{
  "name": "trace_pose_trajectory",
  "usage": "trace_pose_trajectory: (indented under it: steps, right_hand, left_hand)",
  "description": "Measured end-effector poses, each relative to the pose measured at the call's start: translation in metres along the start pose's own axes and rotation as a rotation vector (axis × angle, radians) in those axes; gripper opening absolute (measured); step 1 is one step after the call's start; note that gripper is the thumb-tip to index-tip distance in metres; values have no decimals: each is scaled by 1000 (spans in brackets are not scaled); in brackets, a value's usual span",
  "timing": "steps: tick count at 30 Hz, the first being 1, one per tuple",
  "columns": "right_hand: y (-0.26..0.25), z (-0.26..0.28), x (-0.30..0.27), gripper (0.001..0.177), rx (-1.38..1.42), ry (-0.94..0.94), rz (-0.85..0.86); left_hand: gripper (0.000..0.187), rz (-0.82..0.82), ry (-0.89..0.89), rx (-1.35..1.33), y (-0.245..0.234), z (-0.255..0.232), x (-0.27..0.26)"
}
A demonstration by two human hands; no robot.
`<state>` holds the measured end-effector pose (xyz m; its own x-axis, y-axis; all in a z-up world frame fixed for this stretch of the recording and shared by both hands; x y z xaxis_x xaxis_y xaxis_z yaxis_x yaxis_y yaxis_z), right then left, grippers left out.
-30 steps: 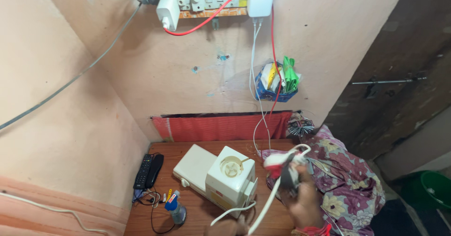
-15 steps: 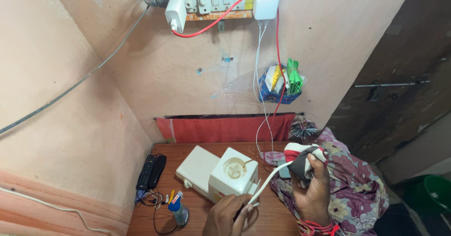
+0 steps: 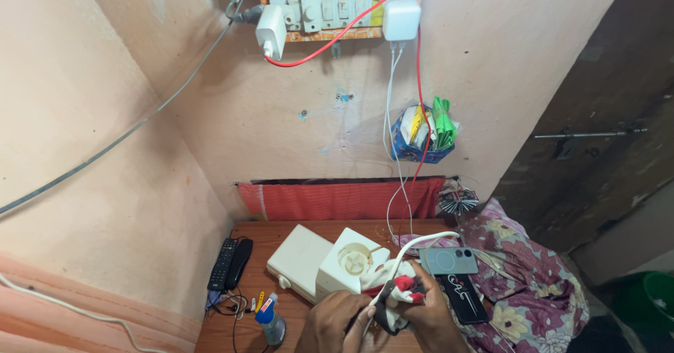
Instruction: The person wipes the exterior of a white humidifier and its power cord with a cloth. They spray the device with a cleaning solution and continue wiping the body and cord, then place the device back on the table.
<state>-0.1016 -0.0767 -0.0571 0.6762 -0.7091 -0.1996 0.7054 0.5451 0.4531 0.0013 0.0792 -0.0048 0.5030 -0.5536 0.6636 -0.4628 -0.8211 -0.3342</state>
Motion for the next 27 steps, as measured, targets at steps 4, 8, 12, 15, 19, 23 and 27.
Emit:
trace_pose_trajectory:
  steps: [4, 8, 12, 15, 19, 23, 27]
  right_hand:
    - [-1, 7, -1, 51, 40, 32, 122]
    - [-16, 17, 26, 38, 288, 10, -150]
    - [-27, 29, 42, 35, 473, -34, -281]
    - [-37, 9, 47, 38, 430, -44, -234]
    - [-44, -63, 35, 51, 23, -113, -37]
    - [-45, -73, 26, 56, -293, -252, 30]
    - [-24, -44, 10, 51, 70, -6, -39]
  left_hand:
    - [8, 66, 77, 81, 5, 6, -12]
    - [13, 129, 139, 163, 22, 15, -25]
    - [13, 119, 118, 185, 27, 28, -36]
    - [9, 203, 130, 176, 28, 40, -39]
    - [11, 123, 49, 189, 26, 50, -47]
    - [13, 96, 258, 258, 23, 53, -50]
    - [23, 176, 213, 357, 30, 37, -52]
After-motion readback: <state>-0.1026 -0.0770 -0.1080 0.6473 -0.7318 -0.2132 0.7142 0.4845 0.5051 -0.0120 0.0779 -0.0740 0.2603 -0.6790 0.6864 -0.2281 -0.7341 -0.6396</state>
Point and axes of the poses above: each hand's wrist, its own x-axis towards the middle knuckle, its own y-axis out of the palm, z = x × y, the point moved 4 cm from there along x, towards the middle knuckle, and after that the axes turned 13 degrees about -z, right-handed, at the moved point
